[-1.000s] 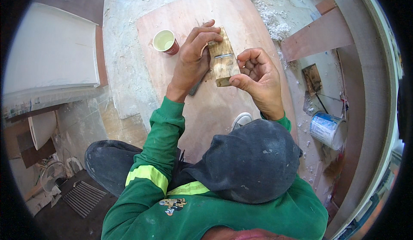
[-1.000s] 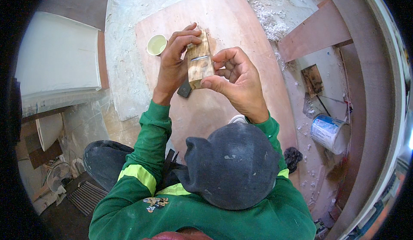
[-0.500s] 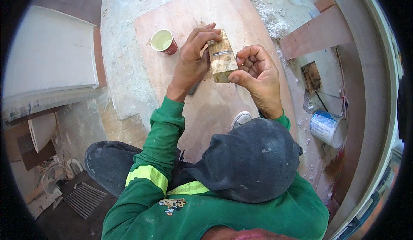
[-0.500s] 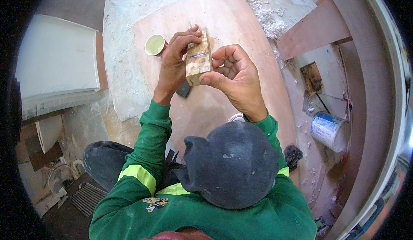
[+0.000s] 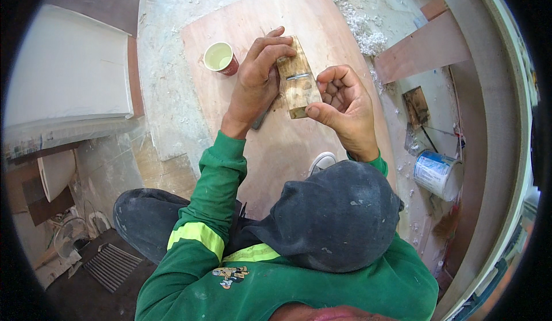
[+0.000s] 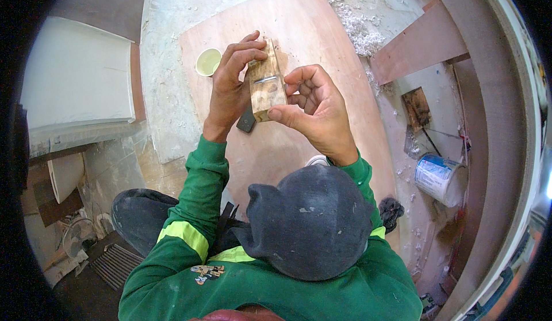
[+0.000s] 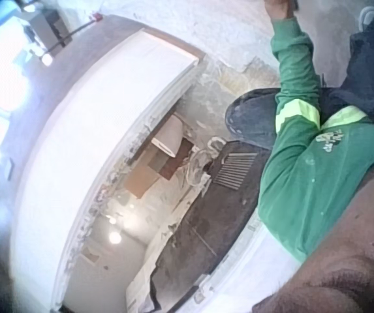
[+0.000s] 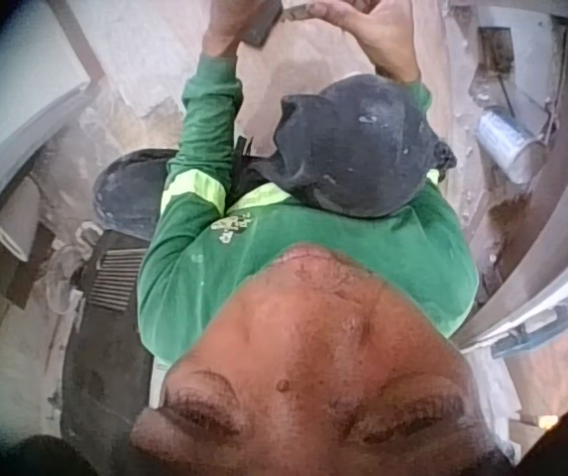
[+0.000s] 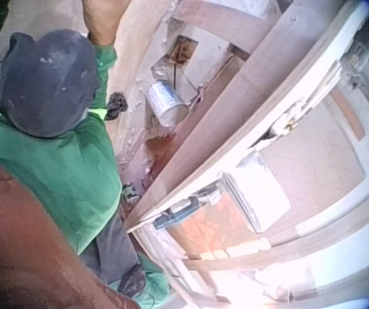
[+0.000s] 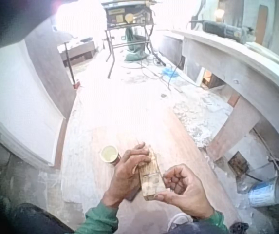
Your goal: The person sits on the floor and uses a hammer to tap the metal blade of a wooden hand plane, likely to adjust or secure it. They repeatedly inspect the plane and tap it with the hammer throughout the clip.
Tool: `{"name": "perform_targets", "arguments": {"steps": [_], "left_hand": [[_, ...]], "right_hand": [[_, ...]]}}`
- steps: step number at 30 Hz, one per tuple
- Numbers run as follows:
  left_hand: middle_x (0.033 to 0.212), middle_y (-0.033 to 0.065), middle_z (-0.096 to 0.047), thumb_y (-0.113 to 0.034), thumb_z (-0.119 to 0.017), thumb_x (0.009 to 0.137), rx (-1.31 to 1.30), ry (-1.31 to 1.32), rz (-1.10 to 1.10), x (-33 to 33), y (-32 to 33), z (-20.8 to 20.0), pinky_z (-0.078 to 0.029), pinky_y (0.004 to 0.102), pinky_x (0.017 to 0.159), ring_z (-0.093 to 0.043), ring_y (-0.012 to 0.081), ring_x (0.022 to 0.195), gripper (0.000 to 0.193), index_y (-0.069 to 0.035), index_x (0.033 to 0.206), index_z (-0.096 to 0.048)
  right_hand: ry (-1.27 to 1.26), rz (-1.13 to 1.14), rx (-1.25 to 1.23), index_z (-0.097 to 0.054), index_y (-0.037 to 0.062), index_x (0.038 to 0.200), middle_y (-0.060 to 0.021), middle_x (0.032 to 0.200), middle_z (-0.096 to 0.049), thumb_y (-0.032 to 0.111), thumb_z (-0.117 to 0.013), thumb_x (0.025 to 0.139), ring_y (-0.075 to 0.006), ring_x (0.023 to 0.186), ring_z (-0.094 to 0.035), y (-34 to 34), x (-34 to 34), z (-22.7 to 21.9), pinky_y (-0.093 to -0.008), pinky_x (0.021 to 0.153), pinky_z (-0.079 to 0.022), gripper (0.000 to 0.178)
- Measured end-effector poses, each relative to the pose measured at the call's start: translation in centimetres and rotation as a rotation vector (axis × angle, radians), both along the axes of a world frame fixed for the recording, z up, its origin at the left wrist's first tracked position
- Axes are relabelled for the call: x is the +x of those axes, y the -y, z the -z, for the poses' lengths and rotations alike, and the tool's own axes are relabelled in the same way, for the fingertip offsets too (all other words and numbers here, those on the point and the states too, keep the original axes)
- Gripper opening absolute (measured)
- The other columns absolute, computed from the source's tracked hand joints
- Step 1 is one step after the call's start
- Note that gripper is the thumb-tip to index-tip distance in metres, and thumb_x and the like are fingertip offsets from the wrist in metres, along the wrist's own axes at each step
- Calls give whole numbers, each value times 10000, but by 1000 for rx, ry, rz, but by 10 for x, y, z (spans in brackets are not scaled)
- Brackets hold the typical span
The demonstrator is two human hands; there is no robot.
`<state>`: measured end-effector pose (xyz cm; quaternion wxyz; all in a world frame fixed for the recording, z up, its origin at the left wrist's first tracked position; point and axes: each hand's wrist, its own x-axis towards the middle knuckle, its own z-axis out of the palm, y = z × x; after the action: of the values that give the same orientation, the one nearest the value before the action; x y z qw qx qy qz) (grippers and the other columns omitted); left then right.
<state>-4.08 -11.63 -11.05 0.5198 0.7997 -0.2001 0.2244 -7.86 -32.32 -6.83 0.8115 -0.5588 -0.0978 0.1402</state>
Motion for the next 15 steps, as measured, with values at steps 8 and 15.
{"name": "perform_targets", "arguments": {"steps": [8,15], "left_hand": [[1378,115,-666,140,-795,815,43,15,12,0,-3,1,-566,462,1163,-553,375,1466,465,-100,1199,-690],[1430,154,-641,133,-623,850,140,-163,185,-4,3,-4,-433,493,1251,-501,412,1494,537,-62,1348,-659]], "right_hand": [[-21,19,-18,-546,28,1279,-41,1116,-572,16,-901,849,-122,1075,-638,-3,-2,-3,-285,980,-595,557],[-168,85,133,-653,12,1267,-64,1133,-691,162,-760,1008,-112,1027,-686,6,8,4,-266,848,-600,318]]}}
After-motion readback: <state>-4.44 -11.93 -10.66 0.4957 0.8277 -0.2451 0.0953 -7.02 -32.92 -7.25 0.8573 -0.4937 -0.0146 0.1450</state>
